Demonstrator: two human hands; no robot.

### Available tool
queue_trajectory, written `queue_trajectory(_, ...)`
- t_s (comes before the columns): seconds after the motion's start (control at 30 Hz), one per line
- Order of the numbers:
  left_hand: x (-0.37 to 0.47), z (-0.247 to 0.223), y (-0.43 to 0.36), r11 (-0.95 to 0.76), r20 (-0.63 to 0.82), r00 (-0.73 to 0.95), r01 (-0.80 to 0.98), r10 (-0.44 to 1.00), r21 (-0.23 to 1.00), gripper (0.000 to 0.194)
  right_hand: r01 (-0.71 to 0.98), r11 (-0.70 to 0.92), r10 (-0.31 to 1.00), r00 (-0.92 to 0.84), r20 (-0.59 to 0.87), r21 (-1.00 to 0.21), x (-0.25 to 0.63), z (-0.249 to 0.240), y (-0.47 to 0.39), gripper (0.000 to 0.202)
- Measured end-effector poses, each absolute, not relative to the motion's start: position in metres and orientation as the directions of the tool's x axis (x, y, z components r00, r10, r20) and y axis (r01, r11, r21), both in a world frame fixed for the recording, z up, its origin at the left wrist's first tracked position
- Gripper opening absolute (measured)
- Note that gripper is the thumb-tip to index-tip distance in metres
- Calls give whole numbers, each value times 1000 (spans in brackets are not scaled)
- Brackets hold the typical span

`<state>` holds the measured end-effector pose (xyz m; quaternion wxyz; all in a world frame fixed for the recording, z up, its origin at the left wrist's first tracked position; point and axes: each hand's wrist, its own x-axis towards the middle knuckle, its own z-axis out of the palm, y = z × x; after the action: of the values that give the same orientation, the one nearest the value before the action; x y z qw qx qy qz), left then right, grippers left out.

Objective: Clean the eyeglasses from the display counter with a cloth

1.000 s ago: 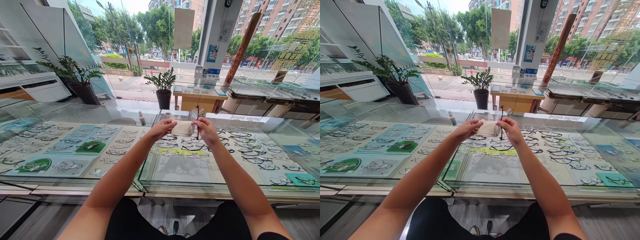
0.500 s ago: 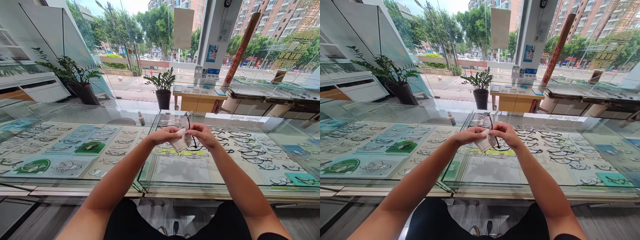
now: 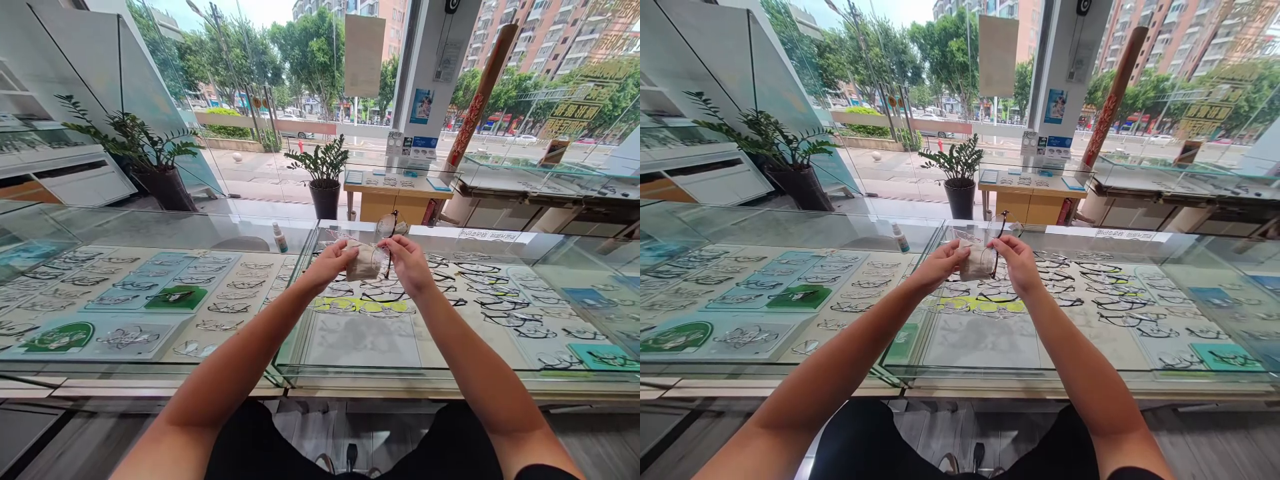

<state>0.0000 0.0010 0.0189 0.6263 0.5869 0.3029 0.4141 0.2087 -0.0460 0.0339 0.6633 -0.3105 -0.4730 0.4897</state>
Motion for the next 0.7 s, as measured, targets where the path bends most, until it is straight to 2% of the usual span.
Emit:
queue_trajectory(0.17, 11, 15, -11, -61, 161, 405, -248, 900, 967, 74, -317, 342, 940, 107, 325, -884, 199, 27, -49, 42)
queue_trajectory(0.4, 21, 18, -25, -43, 173, 429, -296, 886, 954, 67, -271, 314, 948, 144, 284, -910, 193, 20, -50, 48)
queue_trajectory(0.7, 24, 15, -32, -380, 432, 325, -212, 841, 900, 55, -189, 392, 915, 183, 360, -900, 196, 18, -48, 46)
